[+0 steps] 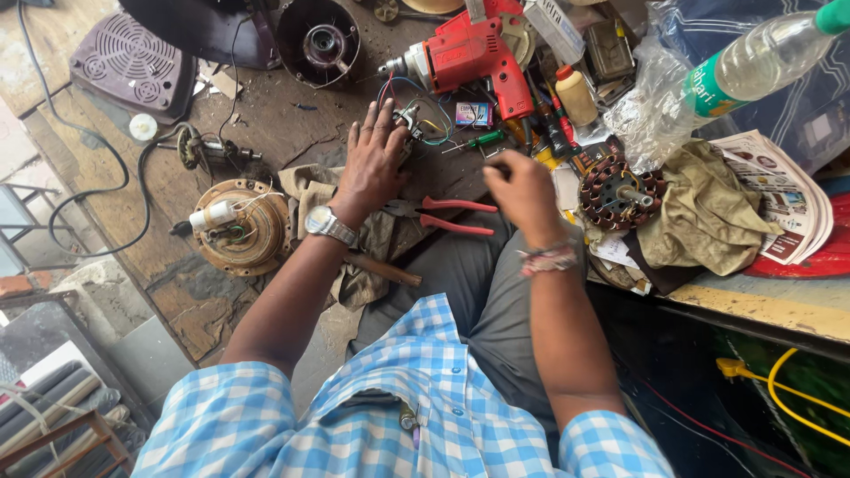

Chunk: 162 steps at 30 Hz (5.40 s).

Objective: The person is repairing an electrical motor component, likely a fan motor, by manipulating wires and using pliers and a screwdriver. They are seated at a cluttered workbench with various tools and parts visible.

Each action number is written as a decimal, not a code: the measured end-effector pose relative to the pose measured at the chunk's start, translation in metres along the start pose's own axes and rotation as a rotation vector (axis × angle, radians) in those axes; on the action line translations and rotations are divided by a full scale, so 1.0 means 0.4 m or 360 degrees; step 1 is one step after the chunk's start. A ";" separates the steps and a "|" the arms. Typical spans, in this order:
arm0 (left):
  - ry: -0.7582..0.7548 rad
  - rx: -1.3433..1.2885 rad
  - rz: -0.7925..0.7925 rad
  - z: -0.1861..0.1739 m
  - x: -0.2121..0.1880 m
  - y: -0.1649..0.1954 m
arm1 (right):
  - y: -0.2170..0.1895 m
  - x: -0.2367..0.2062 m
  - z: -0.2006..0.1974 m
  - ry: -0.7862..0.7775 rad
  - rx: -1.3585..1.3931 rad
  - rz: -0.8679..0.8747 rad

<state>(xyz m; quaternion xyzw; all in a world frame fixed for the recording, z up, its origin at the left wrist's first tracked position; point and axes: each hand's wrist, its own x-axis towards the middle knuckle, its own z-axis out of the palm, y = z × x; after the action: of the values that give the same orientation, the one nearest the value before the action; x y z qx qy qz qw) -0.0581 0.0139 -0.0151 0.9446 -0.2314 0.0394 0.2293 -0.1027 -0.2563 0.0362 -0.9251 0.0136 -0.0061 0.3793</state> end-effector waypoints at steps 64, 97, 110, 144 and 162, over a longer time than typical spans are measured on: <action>0.0992 -0.0251 -0.0725 0.177 0.078 0.058 | -0.015 0.059 0.156 -0.0427 -0.0343 -0.0079; 0.0981 -0.0228 -0.0717 0.177 0.080 0.054 | -0.014 0.052 0.142 -0.0439 -0.0355 -0.0085; 0.0983 -0.0263 -0.0733 0.168 0.079 0.057 | 0.001 0.052 0.146 -0.0422 -0.0348 -0.0084; 0.0978 -0.0189 -0.0711 0.173 0.078 0.055 | -0.015 0.049 0.143 -0.0474 -0.0346 -0.0029; 0.0846 -0.0171 -0.0858 0.171 0.085 0.053 | -0.004 0.053 0.155 -0.0470 -0.0369 -0.0018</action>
<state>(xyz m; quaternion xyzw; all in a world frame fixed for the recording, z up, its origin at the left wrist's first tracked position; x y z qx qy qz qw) -0.0398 -0.0478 -0.0610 0.9151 0.0911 0.2090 0.3326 -0.0801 -0.2123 -0.0070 -0.9536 -0.0468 0.1292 0.2680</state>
